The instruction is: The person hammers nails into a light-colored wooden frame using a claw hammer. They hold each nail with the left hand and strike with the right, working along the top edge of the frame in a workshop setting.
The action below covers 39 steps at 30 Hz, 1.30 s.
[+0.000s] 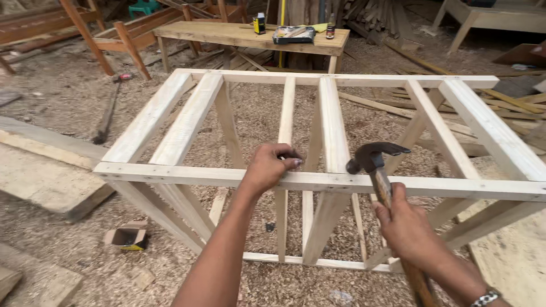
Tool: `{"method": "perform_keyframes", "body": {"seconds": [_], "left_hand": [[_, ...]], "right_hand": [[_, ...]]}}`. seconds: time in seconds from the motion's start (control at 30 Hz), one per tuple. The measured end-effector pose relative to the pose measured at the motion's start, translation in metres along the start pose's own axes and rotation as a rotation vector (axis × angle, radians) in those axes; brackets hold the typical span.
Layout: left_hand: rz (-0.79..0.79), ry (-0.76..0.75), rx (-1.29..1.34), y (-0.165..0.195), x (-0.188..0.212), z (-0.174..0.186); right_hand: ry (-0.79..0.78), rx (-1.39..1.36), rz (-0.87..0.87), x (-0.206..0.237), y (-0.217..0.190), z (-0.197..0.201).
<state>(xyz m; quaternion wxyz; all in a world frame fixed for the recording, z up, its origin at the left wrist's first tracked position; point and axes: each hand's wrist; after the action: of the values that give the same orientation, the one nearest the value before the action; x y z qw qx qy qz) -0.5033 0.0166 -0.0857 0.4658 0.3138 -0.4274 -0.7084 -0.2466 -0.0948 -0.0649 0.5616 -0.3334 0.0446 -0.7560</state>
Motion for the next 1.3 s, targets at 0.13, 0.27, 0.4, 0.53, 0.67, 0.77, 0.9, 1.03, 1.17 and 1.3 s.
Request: {"method": "perform_keyframes", "body": {"seconds": [0.13,0.27,0.4,0.53,0.67,0.77,0.9,1.03,1.17,1.3], "left_hand": [[-0.126,-0.05,-0.064,0.024,-0.018,-0.039],[-0.072,-0.065,-0.163,0.035,-0.029,-0.068],[0.08,-0.117,-0.252,0.035,-0.027,-0.077],[0.007,-0.103,-0.289,0.034,-0.025,-0.077],[-0.008,-0.111,-0.314,0.032,-0.027,-0.079],[-0.015,-0.099,-0.327,0.03,-0.031,-0.081],[-0.003,-0.106,-0.303,0.027,-0.033,-0.082],[-0.064,-0.092,-0.323,0.024,-0.029,-0.082],[-0.108,-0.083,-0.35,0.024,-0.023,-0.083],[-0.082,-0.079,-0.368,0.028,-0.02,-0.085]], "right_hand": [[0.146,0.054,0.131,0.001,0.003,-0.003],[0.135,0.037,0.126,-0.006,0.013,-0.004],[0.122,0.085,0.158,-0.006,0.02,0.0],[-0.102,-0.212,0.134,0.007,0.019,0.003],[-0.093,-0.314,0.128,0.02,0.012,0.004],[-0.057,-0.305,0.093,0.03,0.004,0.011],[-0.019,-0.264,0.121,0.051,-0.008,0.038],[0.0,-0.125,0.023,0.074,-0.022,0.061],[-0.045,-0.127,-0.02,0.087,-0.029,0.059],[-0.098,-0.096,-0.045,0.098,-0.037,0.058]]}}
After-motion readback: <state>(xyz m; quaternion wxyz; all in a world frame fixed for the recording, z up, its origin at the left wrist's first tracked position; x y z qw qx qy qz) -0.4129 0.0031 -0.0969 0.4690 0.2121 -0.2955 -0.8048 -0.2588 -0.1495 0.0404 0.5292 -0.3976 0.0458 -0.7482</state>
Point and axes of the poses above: each hand's wrist, its own x-axis away from the middle knuckle, its own z-axis out of the back of the hand, y = z × x, and after that the axes turned 13 degrees about -y, right-handed
